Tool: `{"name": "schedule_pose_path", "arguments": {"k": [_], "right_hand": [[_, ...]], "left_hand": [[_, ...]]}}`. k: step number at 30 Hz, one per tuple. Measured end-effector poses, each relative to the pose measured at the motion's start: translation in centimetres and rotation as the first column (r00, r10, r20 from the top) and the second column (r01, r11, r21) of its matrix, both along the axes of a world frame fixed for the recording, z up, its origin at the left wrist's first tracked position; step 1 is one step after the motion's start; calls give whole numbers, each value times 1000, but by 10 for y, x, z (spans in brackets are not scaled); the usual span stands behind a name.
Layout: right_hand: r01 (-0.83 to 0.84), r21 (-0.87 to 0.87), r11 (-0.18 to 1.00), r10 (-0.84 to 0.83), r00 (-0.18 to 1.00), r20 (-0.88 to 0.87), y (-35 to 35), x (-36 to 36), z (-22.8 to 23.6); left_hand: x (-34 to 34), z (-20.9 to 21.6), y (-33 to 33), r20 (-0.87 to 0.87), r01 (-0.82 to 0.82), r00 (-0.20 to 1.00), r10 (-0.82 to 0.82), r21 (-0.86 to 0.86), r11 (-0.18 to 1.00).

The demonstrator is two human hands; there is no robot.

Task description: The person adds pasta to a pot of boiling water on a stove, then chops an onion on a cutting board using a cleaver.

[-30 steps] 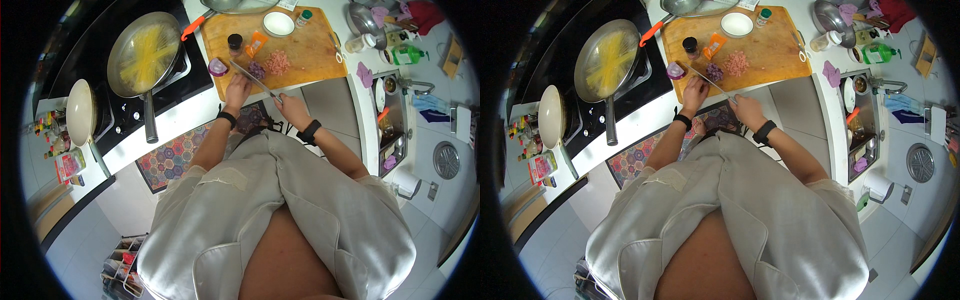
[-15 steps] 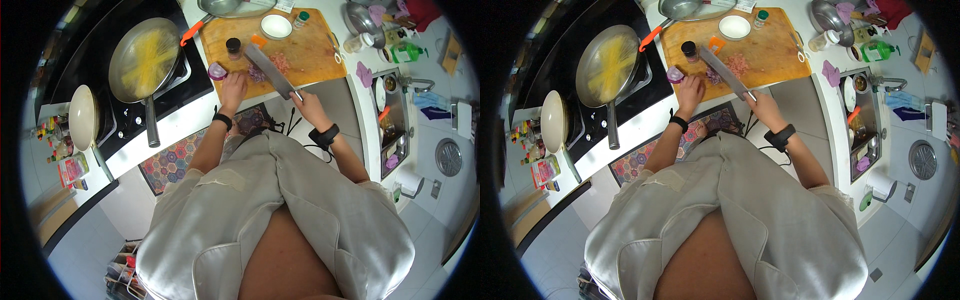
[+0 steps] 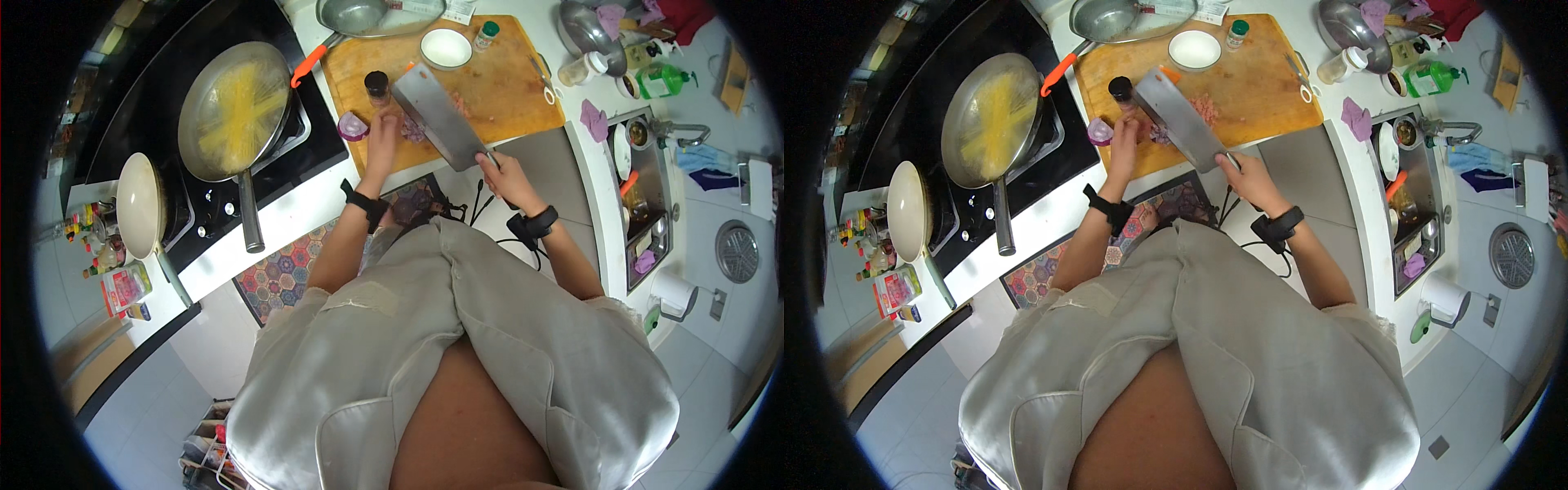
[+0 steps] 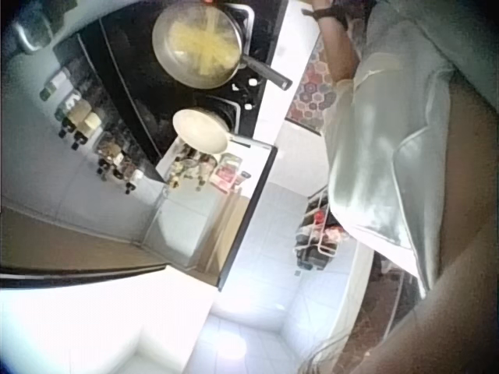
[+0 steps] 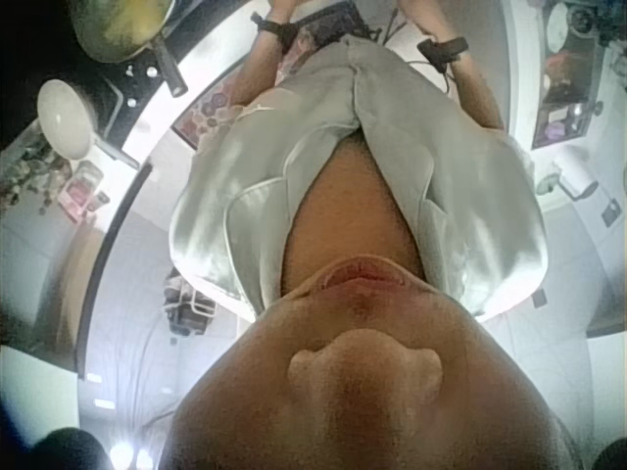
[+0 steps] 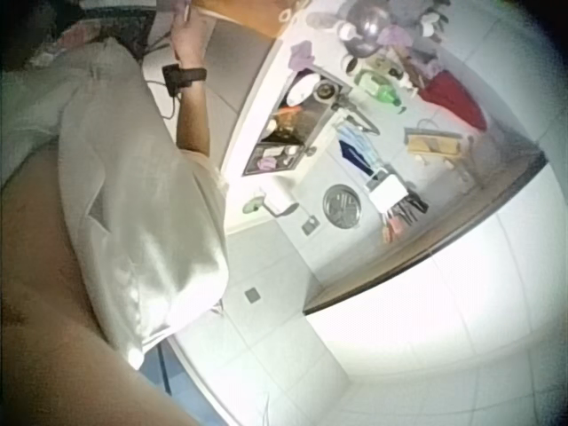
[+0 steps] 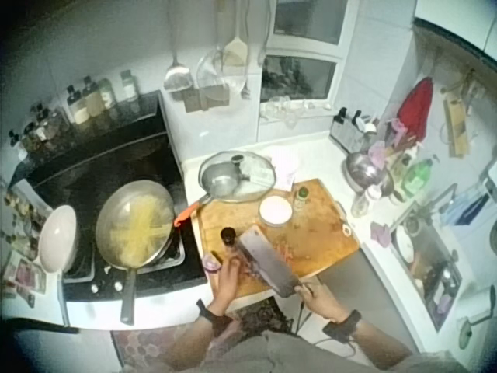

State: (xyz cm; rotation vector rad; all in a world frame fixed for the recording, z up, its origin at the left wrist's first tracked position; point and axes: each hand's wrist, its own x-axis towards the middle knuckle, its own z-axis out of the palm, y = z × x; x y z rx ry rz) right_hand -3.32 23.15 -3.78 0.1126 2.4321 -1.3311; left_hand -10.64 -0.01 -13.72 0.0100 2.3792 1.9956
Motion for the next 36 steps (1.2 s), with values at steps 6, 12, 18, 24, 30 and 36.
{"name": "schedule_pose_path", "arguments": {"k": [6, 12, 18, 24, 30, 36], "right_hand": [[192, -411, 891, -18, 920, 392, -6, -1, -1], [206, -431, 878, -7, 907, 420, -11, -2, 6], [252, -409, 877, -71, 910, 408, -8, -2, 4], [113, -115, 987, -85, 972, 220, 2, -2, 0], [-12, 172, 985, 5, 999, 40, 14, 0, -8], [-51, 381, 923, 79, 995, -60, 11, 4, -7]], "left_hand": [[-13, 37, 20, 303, -222, 806, -509, 951, 215], [-8, 35, 16, 134, -120, 820, -557, 991, 62], [-12, 5, 19, 331, -256, 847, -416, 940, 228], [-21, -66, 14, 148, 111, 920, -364, 791, 602], [-2, -40, 20, -186, 42, 980, -75, -176, 983], [17, -30, -1, -371, -16, 919, -132, -369, 929]]}}
